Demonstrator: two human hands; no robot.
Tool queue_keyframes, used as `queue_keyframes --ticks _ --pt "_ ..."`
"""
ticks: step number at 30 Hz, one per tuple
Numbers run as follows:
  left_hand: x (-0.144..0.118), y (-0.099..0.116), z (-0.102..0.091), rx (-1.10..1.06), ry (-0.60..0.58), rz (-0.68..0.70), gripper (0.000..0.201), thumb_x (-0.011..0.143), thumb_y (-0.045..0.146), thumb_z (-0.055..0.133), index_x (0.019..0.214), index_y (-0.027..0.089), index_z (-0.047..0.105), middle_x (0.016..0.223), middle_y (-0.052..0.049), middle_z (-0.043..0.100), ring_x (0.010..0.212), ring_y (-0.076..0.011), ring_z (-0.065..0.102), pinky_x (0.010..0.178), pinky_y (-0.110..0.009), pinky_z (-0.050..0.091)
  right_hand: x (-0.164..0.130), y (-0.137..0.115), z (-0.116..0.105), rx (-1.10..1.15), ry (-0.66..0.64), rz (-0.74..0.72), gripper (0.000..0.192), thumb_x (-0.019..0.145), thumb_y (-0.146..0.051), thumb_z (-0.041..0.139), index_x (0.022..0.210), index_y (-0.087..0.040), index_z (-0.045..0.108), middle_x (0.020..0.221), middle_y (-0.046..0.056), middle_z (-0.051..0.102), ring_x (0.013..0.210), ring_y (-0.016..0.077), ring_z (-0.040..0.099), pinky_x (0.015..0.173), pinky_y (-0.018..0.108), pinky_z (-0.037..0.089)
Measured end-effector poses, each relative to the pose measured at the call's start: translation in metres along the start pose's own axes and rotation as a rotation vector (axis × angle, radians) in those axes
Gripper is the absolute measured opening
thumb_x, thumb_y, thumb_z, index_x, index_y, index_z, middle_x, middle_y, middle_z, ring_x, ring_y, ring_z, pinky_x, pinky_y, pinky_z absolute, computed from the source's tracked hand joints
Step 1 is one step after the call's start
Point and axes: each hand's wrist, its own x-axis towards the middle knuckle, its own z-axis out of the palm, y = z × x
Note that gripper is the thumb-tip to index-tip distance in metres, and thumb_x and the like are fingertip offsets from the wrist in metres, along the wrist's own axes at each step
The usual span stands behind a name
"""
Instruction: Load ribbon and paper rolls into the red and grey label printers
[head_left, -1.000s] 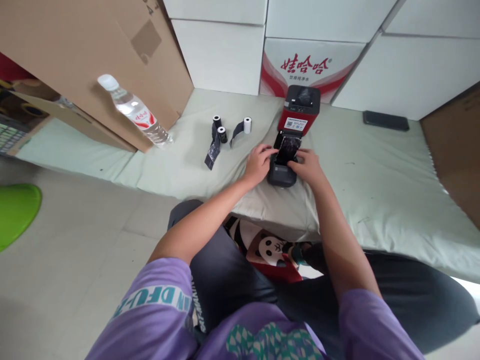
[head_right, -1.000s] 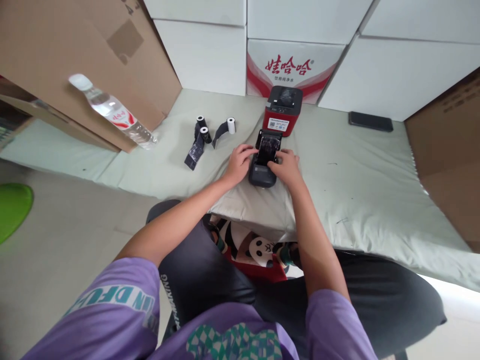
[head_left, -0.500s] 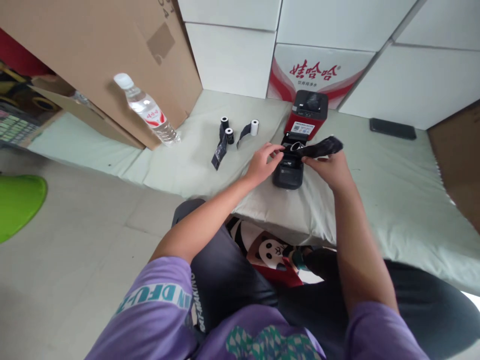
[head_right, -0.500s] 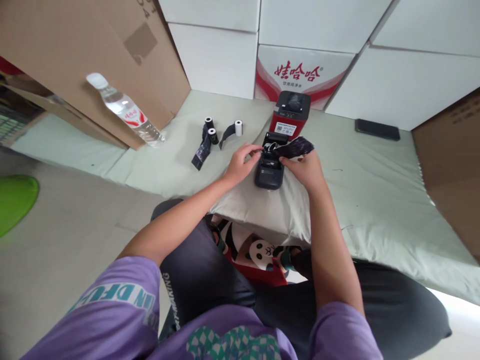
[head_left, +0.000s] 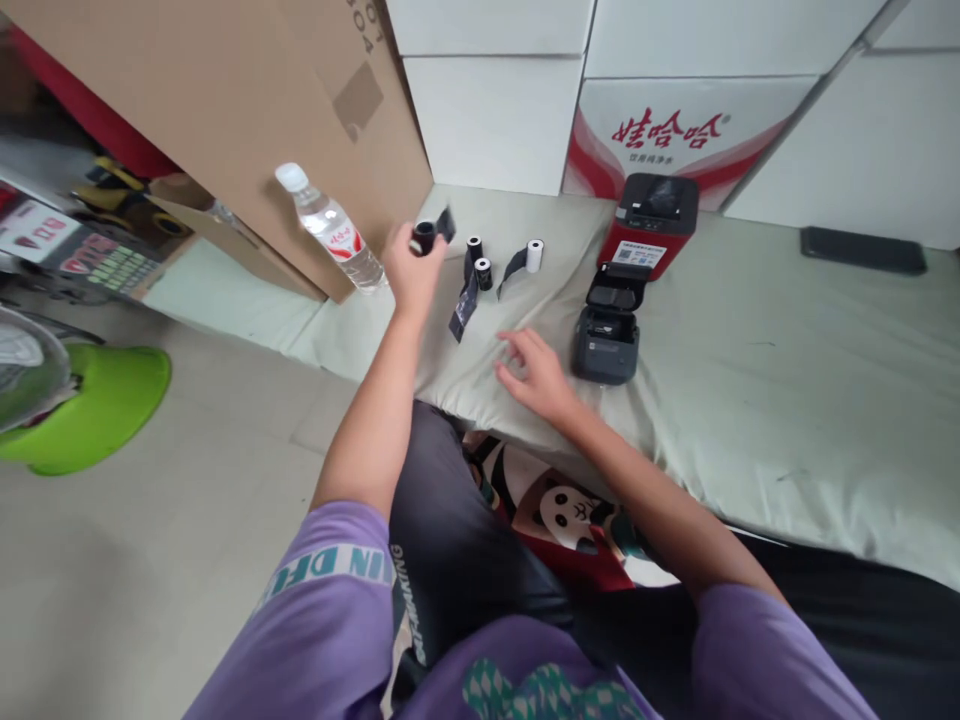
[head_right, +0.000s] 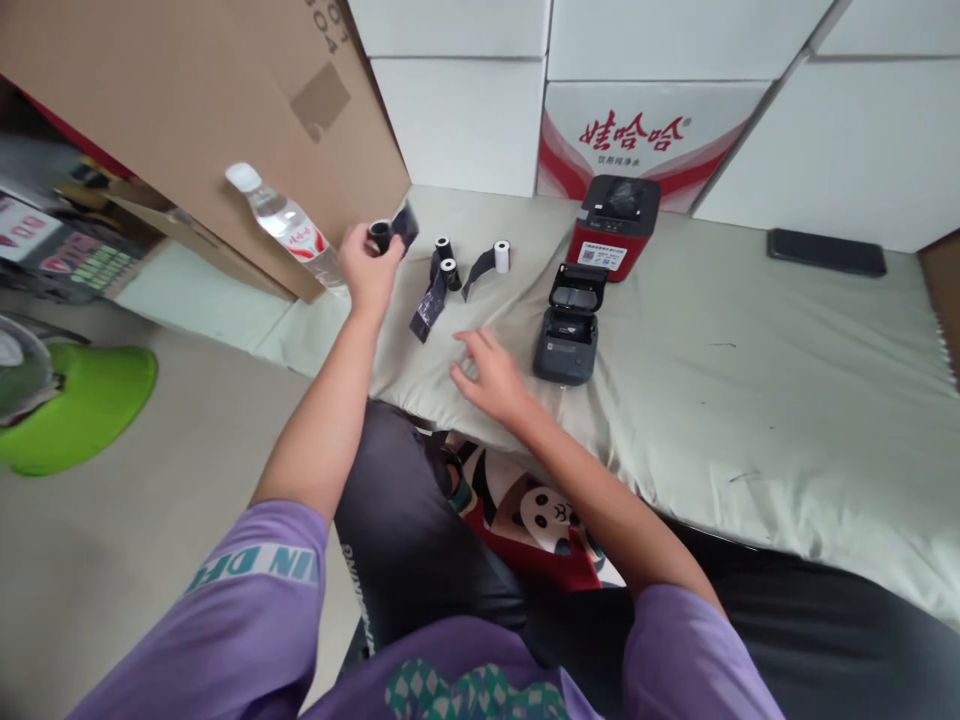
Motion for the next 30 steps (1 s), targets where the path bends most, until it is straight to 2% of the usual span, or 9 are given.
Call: queue_keyframes --ticks 3,5,12,16,19,23,26,28,30 --pt "0.016 -0.041 0.003 0.106 0.008 -0.099 0.007 0.092 0.024 0.070 0.095 0.019 0.066 0.101 -0.005 0.072 0.101 -0.0222 0.068 0.100 -0.039 0.054 0.004 0.004 0.025 0.055 -0.115 -0.003 0.036 0.093 -0.030 0.055 0.126 -0.017 0.065 0.097 0.005 0.062 0.077 0.0175 0.056 0.082 0.035 0.053" --pt "0.014 -0.054 0.010 0.131 -0.055 -0.120 0.010 0.089 0.020 0.071 0.098 0.019 0.067 0.101 -0.004 0.074 0.099 -0.0223 0.069 0.098 -0.038 0.054 0.008 0.011 0.032 0.101 -0.133 0.002 0.034 0.093 -0.029 0.054 0.123 -0.018 0.065 0.094 0.003 0.060 0.074 0.0162 0.054 0.079 0.033 0.051" --pt "0.007 -0.055 0.022 0.186 -0.243 -0.169 0.026 0.084 0.024 0.075 0.110 0.021 0.071 0.109 -0.003 0.076 0.107 -0.0244 0.069 0.101 -0.037 0.053 0.008 0.026 0.034 0.301 -0.005 0.077 0.027 0.090 -0.028 0.057 0.115 -0.019 0.063 0.087 -0.001 0.057 0.068 0.0128 0.049 0.069 0.029 0.044" --pt "0.019 -0.044 0.010 0.234 -0.157 -0.176 0.059 0.085 0.040 0.081 0.136 0.017 0.062 0.143 -0.012 0.066 0.138 -0.0316 0.055 0.118 -0.048 0.040 0.007 0.030 0.040 0.346 0.031 0.076 0.029 0.088 -0.026 0.061 0.117 -0.021 0.060 0.084 -0.003 0.056 0.065 0.0116 0.048 0.067 0.028 0.041" --pt "0.033 -0.022 0.011 0.235 -0.122 -0.053 0.046 0.090 0.043 0.074 0.131 0.025 0.065 0.147 -0.008 0.066 0.144 -0.0341 0.048 0.121 -0.052 0.034 0.008 0.032 0.044 0.384 0.029 0.108 0.032 0.088 -0.027 0.062 0.119 -0.022 0.057 0.084 -0.004 0.055 0.064 0.0114 0.047 0.066 0.028 0.040" --pt "0.052 0.009 0.041 0.214 -0.397 0.063 0.040 0.084 0.049 0.079 0.117 0.027 0.071 0.120 -0.004 0.077 0.139 -0.0318 0.049 0.116 -0.052 0.033 0.009 0.034 0.046 0.414 0.032 0.121 0.032 0.089 -0.030 0.060 0.120 -0.020 0.056 0.084 -0.004 0.054 0.065 0.0117 0.047 0.067 0.029 0.040" --pt "0.067 0.022 0.073 0.339 -0.588 0.096 0.037 0.076 0.047 0.087 0.100 0.024 0.073 0.104 -0.003 0.078 0.132 -0.0278 0.052 0.118 -0.052 0.027 0.008 0.035 0.046 0.393 0.019 0.126 0.032 0.089 -0.030 0.061 0.119 -0.019 0.058 0.084 -0.004 0.055 0.068 0.0122 0.049 0.070 0.029 0.042" --pt "0.077 0.026 0.085 0.424 -0.668 0.094 0.035 0.071 0.045 0.091 0.089 0.022 0.071 0.099 -0.002 0.077 0.129 -0.0274 0.054 0.119 -0.052 0.027 0.008 0.035 0.046 0.377 0.002 0.134 0.032 0.089 -0.029 0.061 0.119 -0.018 0.059 0.085 -0.003 0.056 0.069 0.0122 0.049 0.070 0.029 0.042" --pt "0.089 0.031 0.084 0.423 -0.682 0.100 0.039 0.069 0.047 0.092 0.089 0.022 0.072 0.099 -0.001 0.075 0.126 -0.0269 0.055 0.119 -0.050 0.031 0.008 0.034 0.046 0.368 -0.011 0.134 0.032 0.090 -0.029 0.061 0.119 -0.017 0.060 0.088 -0.002 0.057 0.069 0.0119 0.048 0.070 0.029 0.042"
